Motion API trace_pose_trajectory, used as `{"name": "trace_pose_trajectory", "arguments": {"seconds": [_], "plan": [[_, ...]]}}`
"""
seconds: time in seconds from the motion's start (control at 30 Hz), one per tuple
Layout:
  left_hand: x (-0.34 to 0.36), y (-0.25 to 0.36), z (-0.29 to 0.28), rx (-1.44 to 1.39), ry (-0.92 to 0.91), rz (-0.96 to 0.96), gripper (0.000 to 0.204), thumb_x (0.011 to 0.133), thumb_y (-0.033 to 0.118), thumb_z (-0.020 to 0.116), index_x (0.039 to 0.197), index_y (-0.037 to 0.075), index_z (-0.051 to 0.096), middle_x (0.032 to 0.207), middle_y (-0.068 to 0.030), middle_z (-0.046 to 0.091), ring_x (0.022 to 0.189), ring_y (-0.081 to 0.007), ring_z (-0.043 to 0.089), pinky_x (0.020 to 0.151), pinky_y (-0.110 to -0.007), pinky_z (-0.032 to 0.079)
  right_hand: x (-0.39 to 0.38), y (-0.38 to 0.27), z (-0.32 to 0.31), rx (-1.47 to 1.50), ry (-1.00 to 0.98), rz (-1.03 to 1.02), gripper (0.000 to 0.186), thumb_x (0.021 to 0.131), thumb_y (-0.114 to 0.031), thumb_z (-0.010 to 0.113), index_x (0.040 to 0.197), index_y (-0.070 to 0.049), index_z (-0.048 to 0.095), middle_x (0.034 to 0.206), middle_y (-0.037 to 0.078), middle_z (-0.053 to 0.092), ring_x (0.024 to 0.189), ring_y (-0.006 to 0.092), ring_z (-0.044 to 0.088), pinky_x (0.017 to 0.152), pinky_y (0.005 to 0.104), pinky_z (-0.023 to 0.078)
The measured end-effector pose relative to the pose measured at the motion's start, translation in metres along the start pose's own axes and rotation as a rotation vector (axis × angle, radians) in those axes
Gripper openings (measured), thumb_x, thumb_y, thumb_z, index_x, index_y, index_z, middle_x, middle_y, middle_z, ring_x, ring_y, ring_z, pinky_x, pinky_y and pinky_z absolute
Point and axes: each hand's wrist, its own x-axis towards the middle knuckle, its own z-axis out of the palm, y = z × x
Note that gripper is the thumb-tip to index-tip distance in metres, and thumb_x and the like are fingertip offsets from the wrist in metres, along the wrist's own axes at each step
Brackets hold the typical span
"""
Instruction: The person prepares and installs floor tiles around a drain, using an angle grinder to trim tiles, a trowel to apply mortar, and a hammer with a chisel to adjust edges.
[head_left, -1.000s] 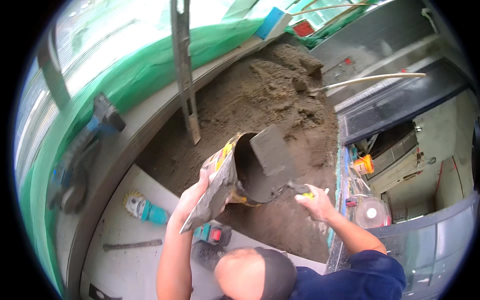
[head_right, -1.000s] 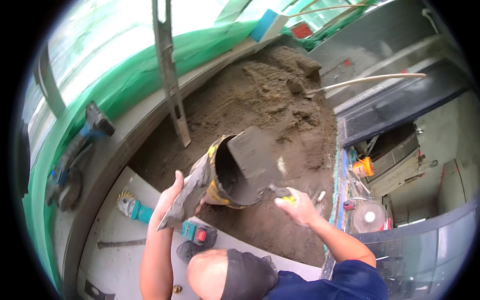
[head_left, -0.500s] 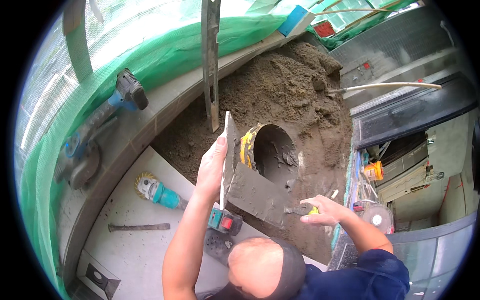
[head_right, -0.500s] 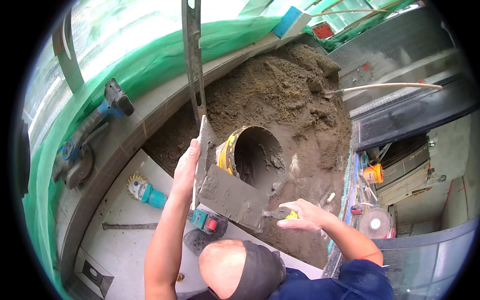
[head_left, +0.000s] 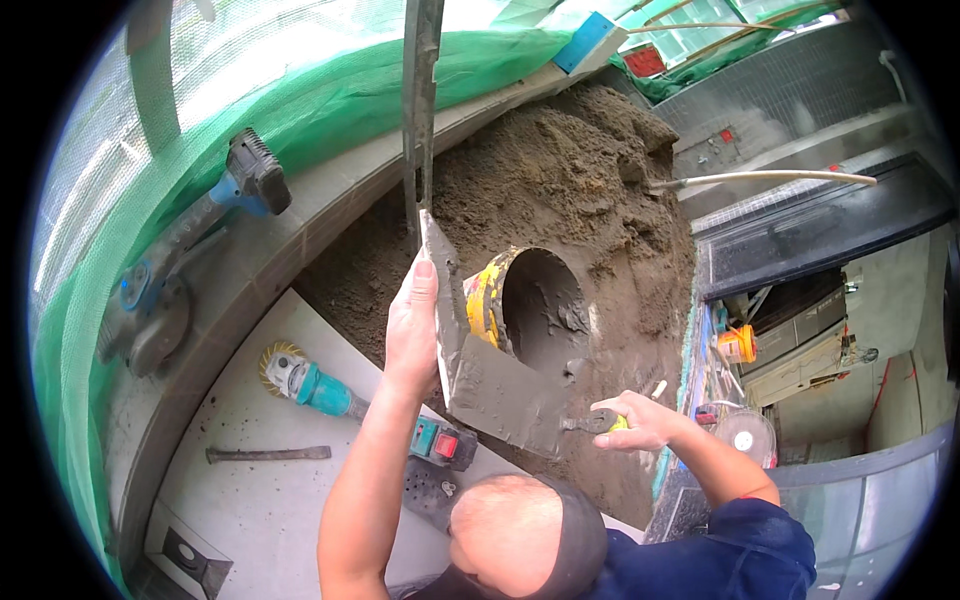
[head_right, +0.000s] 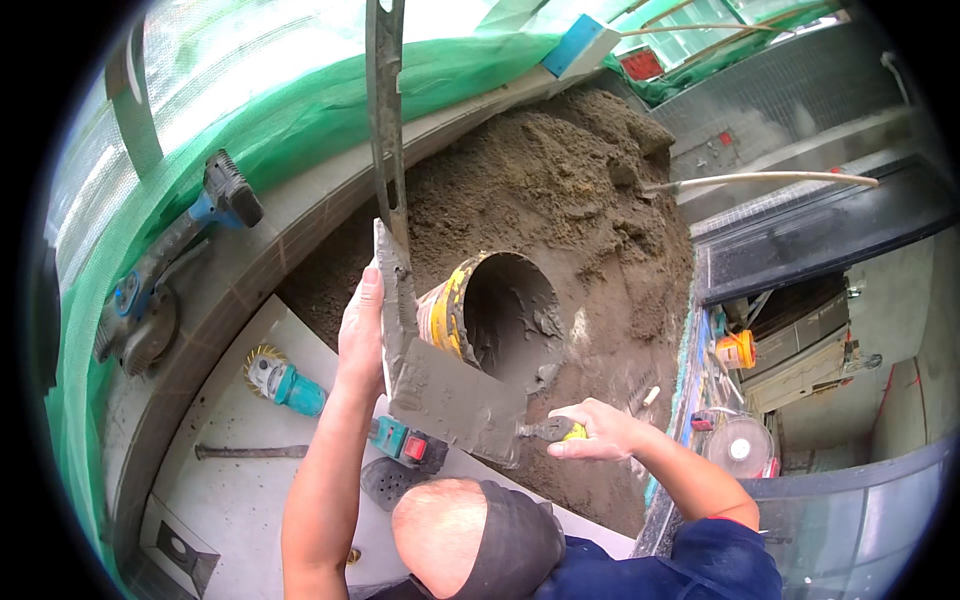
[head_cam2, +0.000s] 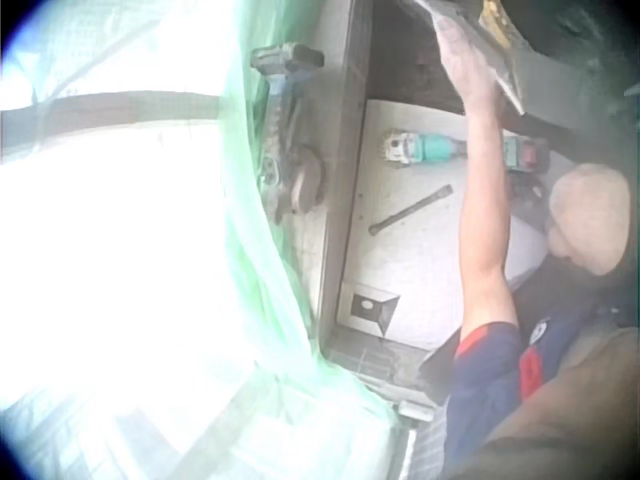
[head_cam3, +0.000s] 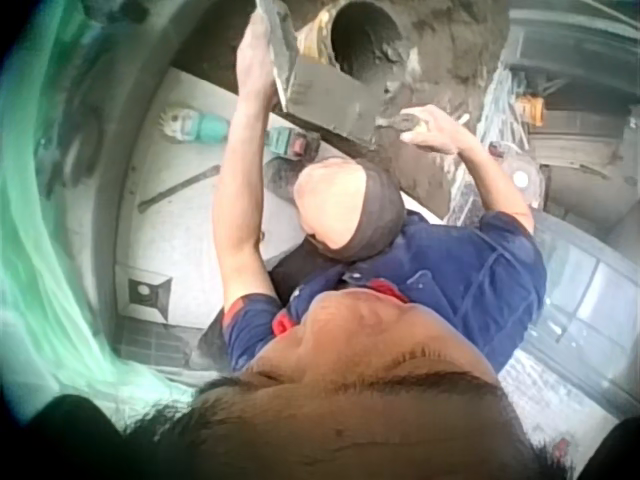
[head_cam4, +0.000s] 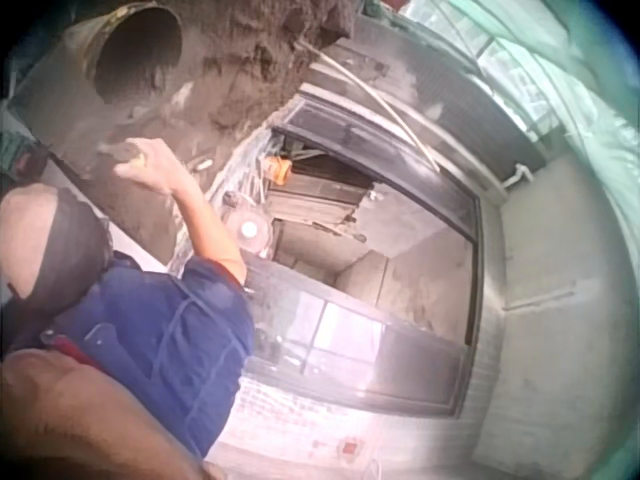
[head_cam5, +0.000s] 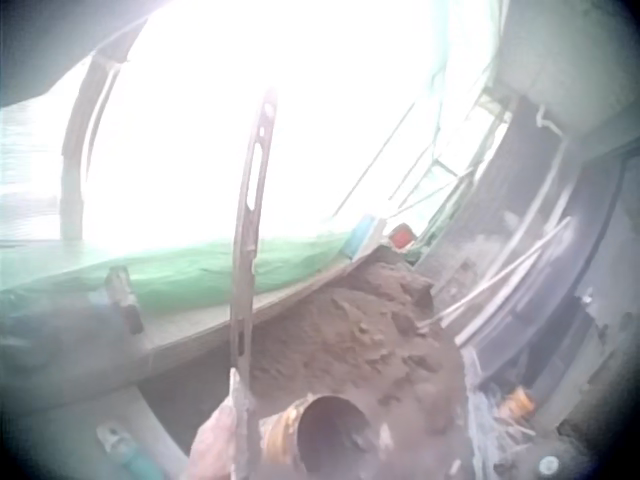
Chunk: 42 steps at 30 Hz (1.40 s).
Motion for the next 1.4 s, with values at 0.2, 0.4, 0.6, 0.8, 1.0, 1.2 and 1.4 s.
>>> {"name": "trace_pose_trajectory", "arguments": {"seconds": [0.2,0.4,0.6,0.8,1.0,1.2,1.4], "plan": [[0.005,0.009,-0.035,-0.051,-0.061,-0.159,0.046,0.110,0.045,0.048,0.120,0.005,0.067,0.102,-0.0076,0.071,0.089,-0.0166,0.067,0.080,-0.032,0.054,-0.002,-0.006,-0.012,0.426,-0.038,0.241,0.059,0.087,-0.041,0.077,0.123,0.004,0.063,0.062,0.005,0.056,0.055,0.0163,0.055,0.052,0.0322,0.045],[-0.007,-0.005,-0.025,-0.084,-0.189,-0.244,0.047,0.111,0.035,0.045,0.144,0.002,0.055,0.134,-0.0086,0.065,0.118,-0.0172,0.062,0.105,-0.034,0.048,0.004,-0.012,-0.013,0.536,0.005,0.172,0.040,0.090,-0.042,0.074,0.103,-0.005,0.064,0.068,-0.002,0.053,0.059,0.0097,0.052,0.051,0.0285,0.044],[-0.012,-0.018,-0.020,-0.130,-0.268,-0.194,0.044,0.111,0.024,0.045,0.144,-0.003,0.054,0.133,-0.0097,0.066,0.118,-0.0157,0.063,0.105,-0.032,0.047,0.004,-0.032,-0.008,0.434,0.026,0.226,0.041,0.092,-0.043,0.072,0.109,-0.006,0.065,0.073,-0.002,0.055,0.063,0.0098,0.053,0.053,0.0287,0.045],[-0.012,-0.023,-0.024,-0.041,-0.277,-0.147,0.045,0.110,0.022,0.045,0.145,-0.005,0.053,0.133,-0.0114,0.066,0.118,-0.0172,0.064,0.106,-0.033,0.048,-0.002,-0.016,0.001,0.402,0.091,0.193,0.040,0.093,-0.044,0.072,0.103,-0.006,0.065,0.071,-0.002,0.055,0.062,0.0097,0.053,0.054,0.0291,0.044],[-0.013,-0.011,-0.024,-0.079,-0.222,-0.067,0.043,0.109,0.022,0.044,0.141,-0.005,0.057,0.130,-0.0117,0.067,0.119,-0.0200,0.064,0.107,-0.034,0.047,-0.013,0.005,0.004,0.430,0.165,0.316,0.043,0.092,-0.048,0.072,0.100,-0.006,0.065,0.069,-0.001,0.057,0.060,0.0105,0.054,0.055,0.0294,0.044],[-0.013,-0.007,-0.026,-0.130,-0.169,-0.140,0.048,0.112,0.028,0.040,0.148,-0.002,0.050,0.138,-0.0105,0.063,0.126,-0.0197,0.060,0.113,-0.036,0.042,-0.009,-0.036,0.013,0.289,0.251,0.213,0.055,0.091,-0.051,0.071,0.105,0.001,0.064,0.072,0.009,0.064,0.064,0.0174,0.061,0.061,0.0337,0.050],[-0.019,-0.024,-0.021,-0.033,-0.285,-0.309,0.056,0.112,0.044,0.038,0.152,0.004,0.047,0.137,-0.0097,0.063,0.120,-0.0209,0.063,0.104,-0.035,0.047,-0.003,-0.022,0.005,0.058,0.349,0.159,0.059,0.091,-0.054,0.069,0.108,0.002,0.065,0.077,0.021,0.065,0.071,0.0327,0.063,0.071,0.0419,0.052]]}}
